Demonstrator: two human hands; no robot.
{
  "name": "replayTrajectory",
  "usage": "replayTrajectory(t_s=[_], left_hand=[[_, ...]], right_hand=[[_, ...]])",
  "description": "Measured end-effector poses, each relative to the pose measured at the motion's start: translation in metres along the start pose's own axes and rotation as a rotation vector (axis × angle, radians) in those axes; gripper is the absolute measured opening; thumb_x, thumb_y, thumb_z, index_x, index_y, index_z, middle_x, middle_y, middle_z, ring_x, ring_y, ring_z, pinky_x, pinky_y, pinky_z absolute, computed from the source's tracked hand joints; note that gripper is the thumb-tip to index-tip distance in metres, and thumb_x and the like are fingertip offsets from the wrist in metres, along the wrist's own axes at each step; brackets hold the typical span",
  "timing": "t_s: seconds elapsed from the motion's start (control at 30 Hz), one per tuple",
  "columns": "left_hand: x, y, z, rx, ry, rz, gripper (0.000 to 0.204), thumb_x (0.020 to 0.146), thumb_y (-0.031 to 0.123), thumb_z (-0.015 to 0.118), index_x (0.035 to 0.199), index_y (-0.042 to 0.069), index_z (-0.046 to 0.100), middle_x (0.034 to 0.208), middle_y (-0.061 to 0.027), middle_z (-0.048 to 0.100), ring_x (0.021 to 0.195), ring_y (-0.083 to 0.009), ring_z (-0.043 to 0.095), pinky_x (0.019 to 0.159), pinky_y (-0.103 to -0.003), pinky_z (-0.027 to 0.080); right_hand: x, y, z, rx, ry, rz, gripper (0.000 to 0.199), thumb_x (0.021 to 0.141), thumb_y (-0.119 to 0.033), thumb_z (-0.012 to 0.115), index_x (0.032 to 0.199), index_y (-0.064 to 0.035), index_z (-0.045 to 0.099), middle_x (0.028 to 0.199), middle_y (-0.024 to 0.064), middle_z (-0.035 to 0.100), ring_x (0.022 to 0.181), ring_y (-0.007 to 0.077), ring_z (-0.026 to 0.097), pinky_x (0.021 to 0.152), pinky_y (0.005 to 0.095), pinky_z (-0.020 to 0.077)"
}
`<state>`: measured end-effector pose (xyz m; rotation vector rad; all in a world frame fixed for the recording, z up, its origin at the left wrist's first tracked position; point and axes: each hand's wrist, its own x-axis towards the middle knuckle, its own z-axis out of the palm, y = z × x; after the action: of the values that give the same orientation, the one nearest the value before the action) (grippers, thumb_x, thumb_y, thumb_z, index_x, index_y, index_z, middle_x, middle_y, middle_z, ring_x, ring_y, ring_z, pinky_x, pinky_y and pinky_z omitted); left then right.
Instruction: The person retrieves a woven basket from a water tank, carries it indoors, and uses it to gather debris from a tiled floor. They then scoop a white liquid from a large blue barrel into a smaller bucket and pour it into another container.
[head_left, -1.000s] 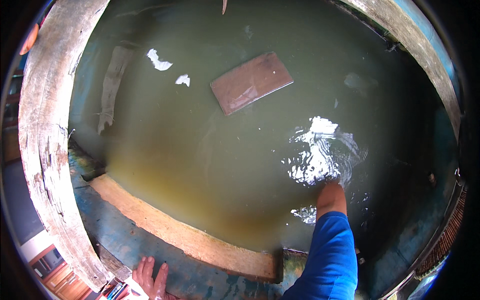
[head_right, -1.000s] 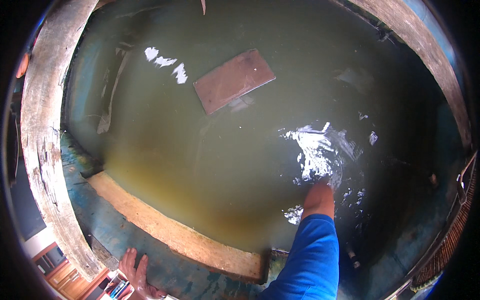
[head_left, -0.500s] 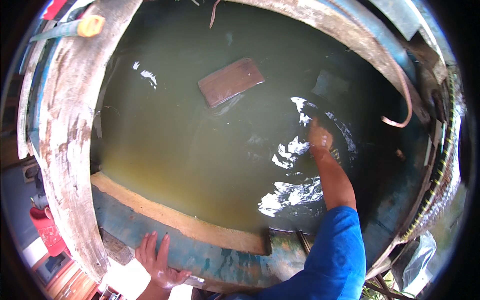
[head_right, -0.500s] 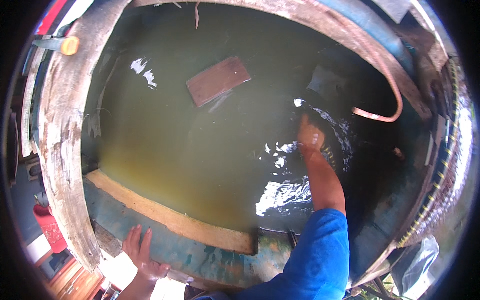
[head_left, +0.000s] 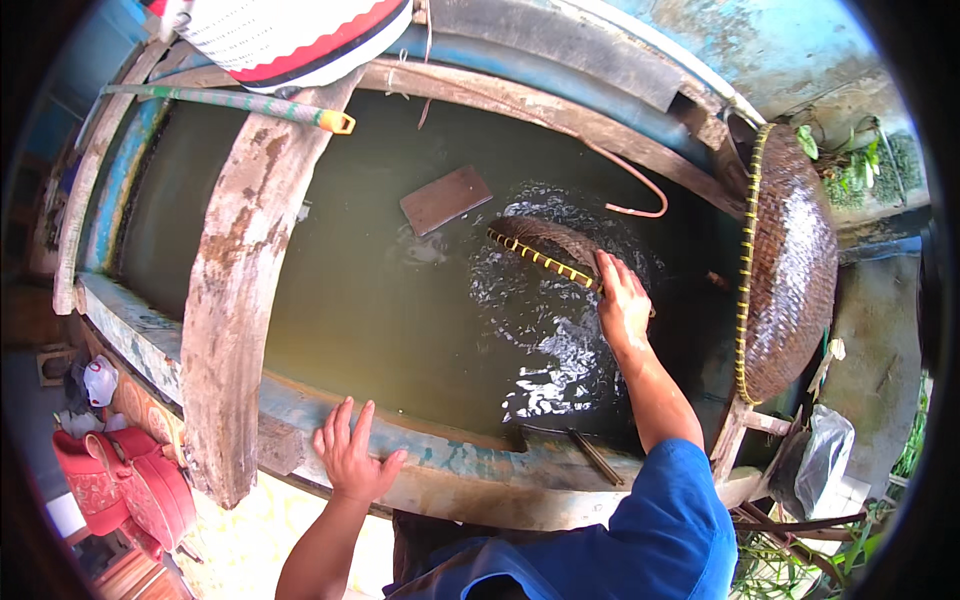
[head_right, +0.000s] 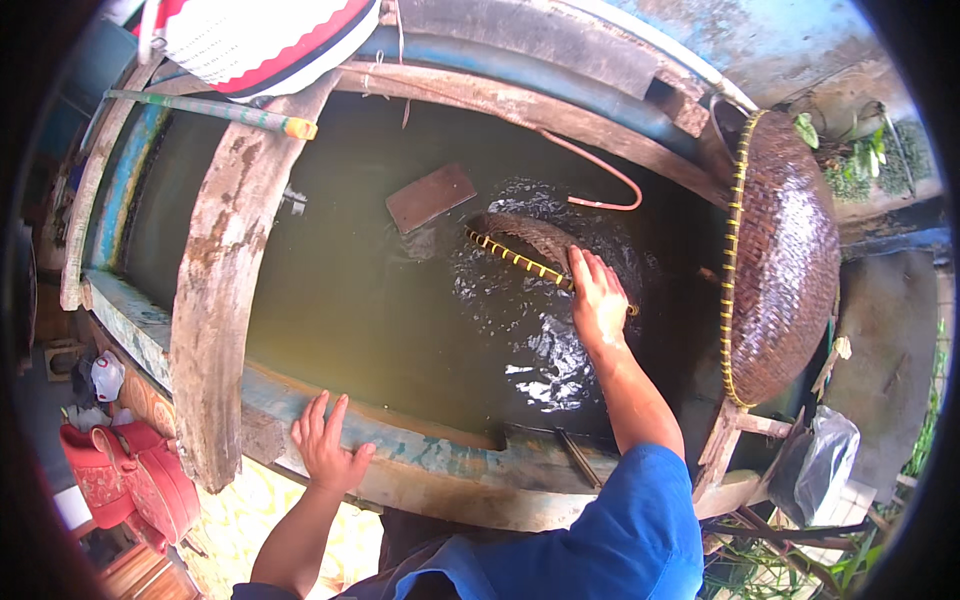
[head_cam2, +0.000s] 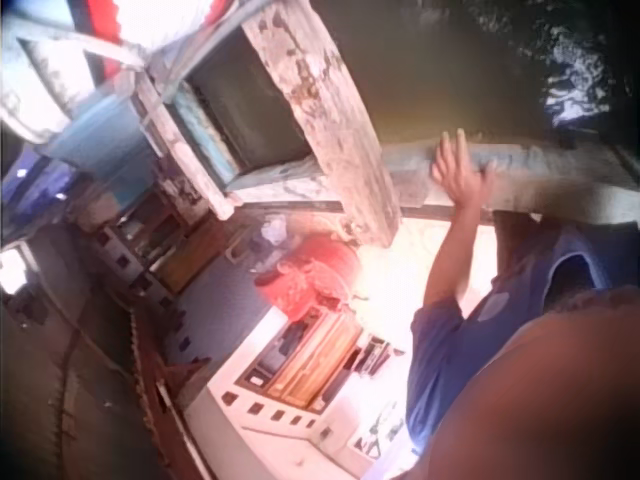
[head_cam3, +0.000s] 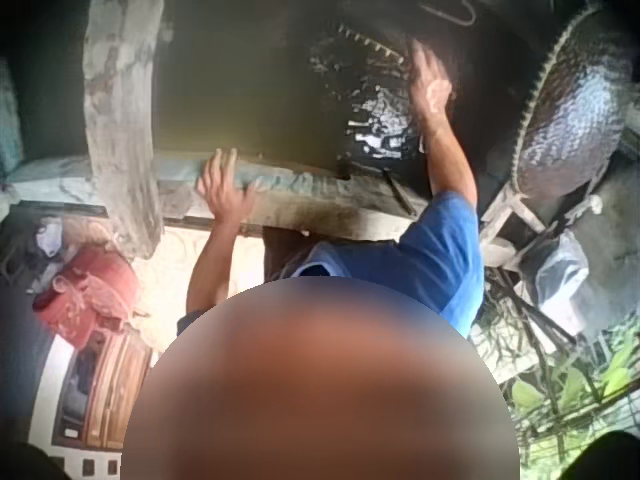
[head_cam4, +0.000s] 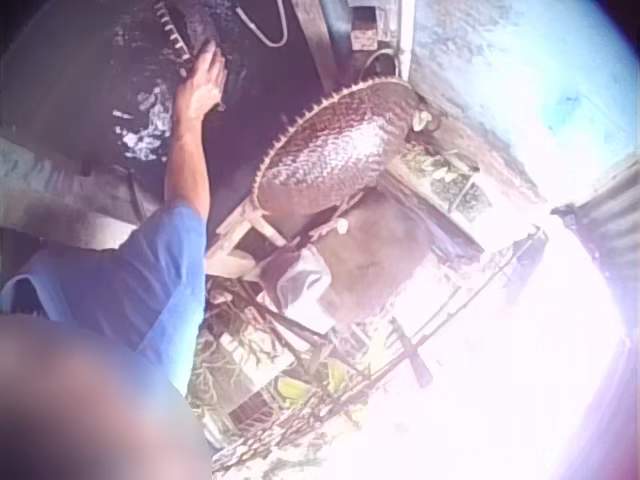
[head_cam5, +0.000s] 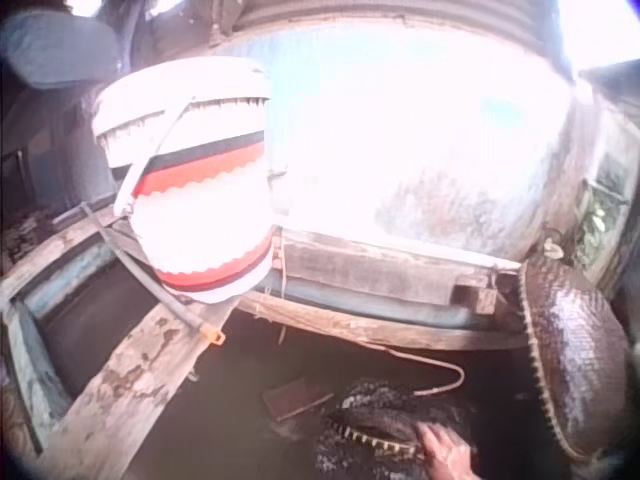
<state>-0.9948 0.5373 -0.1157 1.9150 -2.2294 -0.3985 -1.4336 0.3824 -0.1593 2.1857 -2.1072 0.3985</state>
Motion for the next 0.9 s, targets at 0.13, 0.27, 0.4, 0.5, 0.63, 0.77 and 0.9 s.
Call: replayTrajectory(t_s=[0.13,0.27,0.4,0.5,0.63,0.77,0.9], left_hand=[[-0.003,0.0,0.001,-0.023,0.045,-0.008,0.08,0.076,0.058,0.068,0.138,0.011,0.055,0.144,-0.0195,0.048,0.132,-0.0369,0.044,0.107,-0.054,0.027],[-0.005,0.0,0.0,-0.046,0.078,-0.008,0.075,0.075,0.053,0.073,0.137,0.012,0.057,0.145,-0.0195,0.046,0.132,-0.0369,0.044,0.109,-0.055,0.027],[-0.006,0.001,-0.002,-0.066,0.109,-0.006,0.073,0.077,0.052,0.072,0.136,0.012,0.058,0.146,-0.0187,0.045,0.131,-0.0366,0.044,0.109,-0.053,0.028],[-0.009,0.002,-0.003,-0.079,0.132,-0.003,0.071,0.079,0.05,0.072,0.136,0.012,0.058,0.146,-0.019,0.046,0.13,-0.0361,0.045,0.108,-0.052,0.029],[-0.012,0.002,-0.004,-0.095,0.18,-0.001,0.066,0.08,0.046,0.073,0.134,0.011,0.059,0.145,-0.0194,0.048,0.128,-0.0354,0.047,0.108,-0.052,0.029],[-0.014,0.001,-0.002,-0.117,0.202,-0.013,0.065,0.081,0.046,0.073,0.134,0.011,0.06,0.145,-0.0196,0.047,0.13,-0.0351,0.046,0.11,-0.051,0.029],[-0.017,-0.001,0.002,-0.135,0.223,-0.023,0.064,0.082,0.047,0.073,0.133,0.011,0.061,0.146,-0.0188,0.046,0.132,-0.034,0.045,0.111,-0.05,0.028]], right_hand=[[-0.014,-0.008,-0.067,0.029,0.212,-0.047,0.066,0.071,0.014,0.058,0.133,-0.0082,0.058,0.127,0.0143,0.065,0.118,0.0323,0.063,0.103,0.0433,0.0502],[-0.025,-0.024,-0.105,0.183,0.361,-0.089,0.064,0.068,0.015,0.06,0.129,-0.0068,0.059,0.12,0.0141,0.068,0.108,0.0324,0.067,0.093,0.0402,0.0563],[-0.041,-0.037,-0.116,0.383,0.354,0.068,0.056,0.074,0.017,0.056,0.126,-0.0053,0.059,0.116,0.0154,0.068,0.104,0.0332,0.069,0.089,0.039,0.0566],[-0.058,-0.038,-0.106,0.448,0.435,0.175,0.055,0.077,0.018,0.051,0.126,-0.0053,0.058,0.115,0.0157,0.068,0.104,0.032,0.069,0.089,0.0371,0.0558],[-0.084,-0.043,-0.062,0.462,0.209,0.234,0.054,0.082,0.012,0.05,0.132,-0.01,0.055,0.121,0.0141,0.067,0.112,0.0332,0.066,0.096,0.0395,0.0534],[-0.099,-0.047,-0.032,0.313,-0.059,0.396,0.048,0.085,0.002,0.049,0.127,-0.0204,0.057,0.116,0.0153,0.069,0.102,0.0421,0.066,0.085,0.0493,0.054],[-0.11,-0.051,-0.059,0.332,0.031,0.37,0.048,0.082,0.005,0.051,0.124,-0.0181,0.058,0.111,0.0163,0.07,0.101,0.041,0.067,0.083,0.0475,0.0544]])
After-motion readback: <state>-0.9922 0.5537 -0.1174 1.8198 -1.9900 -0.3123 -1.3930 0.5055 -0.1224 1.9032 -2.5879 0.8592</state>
